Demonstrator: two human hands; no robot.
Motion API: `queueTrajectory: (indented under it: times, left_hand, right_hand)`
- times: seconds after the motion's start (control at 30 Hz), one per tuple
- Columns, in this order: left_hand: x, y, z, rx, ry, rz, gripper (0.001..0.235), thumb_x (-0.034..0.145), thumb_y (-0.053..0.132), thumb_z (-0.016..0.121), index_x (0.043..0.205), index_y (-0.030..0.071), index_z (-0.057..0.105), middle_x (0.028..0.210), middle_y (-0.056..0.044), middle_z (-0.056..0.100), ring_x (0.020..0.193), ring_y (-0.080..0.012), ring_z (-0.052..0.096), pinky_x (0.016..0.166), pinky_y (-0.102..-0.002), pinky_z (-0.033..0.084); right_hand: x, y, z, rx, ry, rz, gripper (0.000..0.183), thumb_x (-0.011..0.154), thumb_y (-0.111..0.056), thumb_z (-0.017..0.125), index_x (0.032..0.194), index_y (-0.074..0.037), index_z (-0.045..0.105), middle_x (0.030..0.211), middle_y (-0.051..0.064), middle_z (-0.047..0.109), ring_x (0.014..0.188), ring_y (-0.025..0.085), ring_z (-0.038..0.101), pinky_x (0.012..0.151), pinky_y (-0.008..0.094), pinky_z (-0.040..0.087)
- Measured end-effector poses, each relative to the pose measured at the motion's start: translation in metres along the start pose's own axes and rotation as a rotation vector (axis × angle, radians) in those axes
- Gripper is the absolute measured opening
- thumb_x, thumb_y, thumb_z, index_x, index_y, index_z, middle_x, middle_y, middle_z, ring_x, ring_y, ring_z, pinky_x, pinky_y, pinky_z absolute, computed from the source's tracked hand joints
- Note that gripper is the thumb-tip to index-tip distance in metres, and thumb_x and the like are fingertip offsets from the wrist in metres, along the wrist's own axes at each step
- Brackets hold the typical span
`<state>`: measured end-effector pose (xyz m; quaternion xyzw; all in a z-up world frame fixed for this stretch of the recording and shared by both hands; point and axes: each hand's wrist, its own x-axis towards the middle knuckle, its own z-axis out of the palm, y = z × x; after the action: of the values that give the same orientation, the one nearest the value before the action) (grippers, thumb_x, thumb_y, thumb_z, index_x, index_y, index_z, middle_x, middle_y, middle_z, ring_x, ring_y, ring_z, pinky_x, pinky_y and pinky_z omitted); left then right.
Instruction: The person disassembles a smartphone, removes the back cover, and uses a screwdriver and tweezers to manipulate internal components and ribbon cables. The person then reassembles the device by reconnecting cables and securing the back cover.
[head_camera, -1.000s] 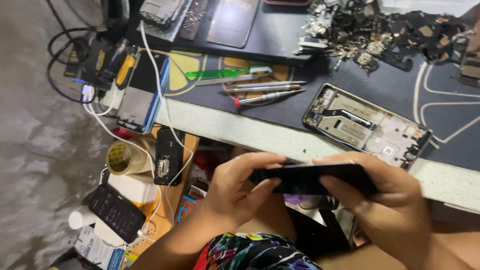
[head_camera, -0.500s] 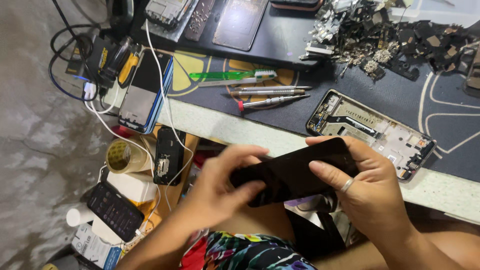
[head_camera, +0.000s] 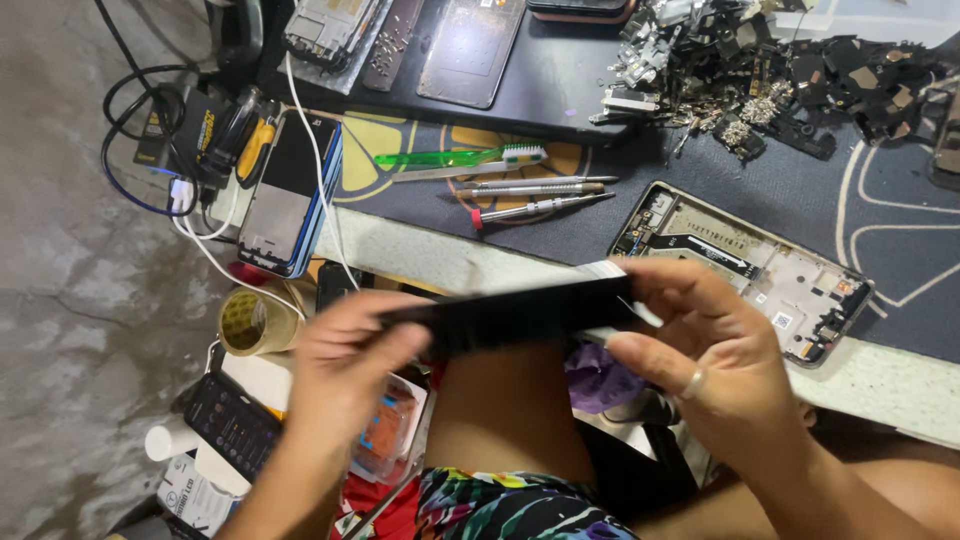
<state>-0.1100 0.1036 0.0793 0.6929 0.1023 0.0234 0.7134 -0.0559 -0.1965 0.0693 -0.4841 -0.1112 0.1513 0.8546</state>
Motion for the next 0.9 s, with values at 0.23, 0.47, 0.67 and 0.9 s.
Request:
queueTrajectory:
  times: [0.23, 0.47, 0.67, 0.9]
  left_hand:
    - [-0.006, 0.024, -0.052, 0.734, 0.356, 0.746, 0.018, 0.108, -0.006, 0.074, 0.126, -0.001, 0.072, 0.124, -0.015, 0.073, 0.108, -0.0185, 0.071, 0.099, -0.026, 0.056]
    - [0.016, 0.014, -0.042, 1.301, 0.193, 1.122, 0.030, 0.088, -0.007, 0.071, 0.117, -0.002, 0.075, 0.120, -0.020, 0.074, 0.100, -0.0320, 0.073, 0.088, -0.039, 0.058]
    - [0.013, 0.008, -0.046, 1.285, 0.214, 1.154, 0.023, 0.095, -0.008, 0.070, 0.117, -0.003, 0.074, 0.117, -0.016, 0.075, 0.103, -0.0345, 0.075, 0.092, -0.042, 0.062]
    - [-0.022, 0.024, -0.089, 0.728, 0.542, 0.742, 0.013, 0.109, -0.003, 0.077, 0.121, -0.005, 0.071, 0.110, -0.013, 0.073, 0.095, -0.0175, 0.070, 0.087, -0.024, 0.056]
  right_hand:
    - [0.003, -0.020, -0.010, -0.280, 0.133, -0.095, 0.026, 0.102, 0.000, 0.059, 0.127, 0.004, 0.058, 0.125, 0.018, 0.068, 0.120, 0.024, 0.068, 0.112, 0.041, 0.054]
    - [0.001, -0.017, -0.018, -0.232, 0.161, -0.083, 0.015, 0.104, 0.000, 0.061, 0.117, 0.005, 0.065, 0.112, 0.017, 0.072, 0.110, 0.023, 0.071, 0.107, 0.038, 0.057]
    - [0.003, -0.022, -0.007, -0.575, 0.174, -0.105, 0.014, 0.101, 0.004, 0.064, 0.115, 0.003, 0.067, 0.113, 0.015, 0.073, 0.110, 0.020, 0.071, 0.103, 0.032, 0.056]
    - [0.002, -0.022, -0.013, -0.540, 0.279, -0.072, 0.019, 0.101, 0.008, 0.062, 0.118, 0.000, 0.063, 0.102, 0.009, 0.067, 0.093, 0.011, 0.066, 0.095, 0.026, 0.055]
